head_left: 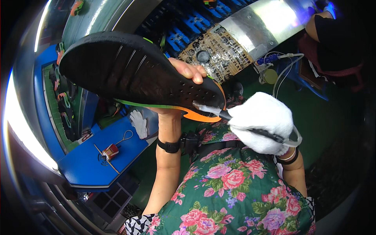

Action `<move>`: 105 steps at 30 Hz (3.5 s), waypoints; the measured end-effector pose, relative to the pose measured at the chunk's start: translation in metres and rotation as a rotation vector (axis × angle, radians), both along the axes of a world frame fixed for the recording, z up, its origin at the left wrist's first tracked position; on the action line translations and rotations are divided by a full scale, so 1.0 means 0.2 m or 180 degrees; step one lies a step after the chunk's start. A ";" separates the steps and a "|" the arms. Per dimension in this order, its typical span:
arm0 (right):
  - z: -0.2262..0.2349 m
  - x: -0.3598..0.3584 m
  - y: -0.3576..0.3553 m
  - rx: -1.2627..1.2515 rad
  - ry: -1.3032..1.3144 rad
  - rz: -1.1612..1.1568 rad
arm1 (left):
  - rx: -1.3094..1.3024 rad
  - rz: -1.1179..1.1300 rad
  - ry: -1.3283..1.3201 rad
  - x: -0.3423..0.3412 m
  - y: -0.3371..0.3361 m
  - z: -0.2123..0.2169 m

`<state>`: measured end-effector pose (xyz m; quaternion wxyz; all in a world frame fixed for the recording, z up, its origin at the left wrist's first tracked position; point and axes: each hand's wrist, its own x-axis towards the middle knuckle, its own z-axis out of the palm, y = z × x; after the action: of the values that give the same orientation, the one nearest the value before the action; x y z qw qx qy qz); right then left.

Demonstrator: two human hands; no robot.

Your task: Brushing glue or chemical primer onto the bottom of shoe soles on an assembly line.

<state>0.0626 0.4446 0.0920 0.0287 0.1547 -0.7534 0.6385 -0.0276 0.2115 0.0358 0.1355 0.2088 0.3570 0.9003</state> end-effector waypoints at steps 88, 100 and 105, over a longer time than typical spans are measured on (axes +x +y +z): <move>0.00 -0.24 -0.07 0.0530 0.1241 0.0148 | 0.0212 -0.0007 -0.2415 0.31 -0.11 -0.14; 0.15 -0.23 -0.12 0.0806 0.1459 -0.0402 | 0.1953 -0.0649 -0.1906 0.27 0.08 -0.13; 0.15 -0.25 -0.16 0.0732 0.1578 -0.0375 | 0.1414 -0.0482 -0.2354 0.33 0.12 -0.08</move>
<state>0.0129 0.4121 0.1216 0.2315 0.2643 -0.7986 0.4887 0.0389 0.2347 0.0198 0.2716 -0.0779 0.0659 0.9570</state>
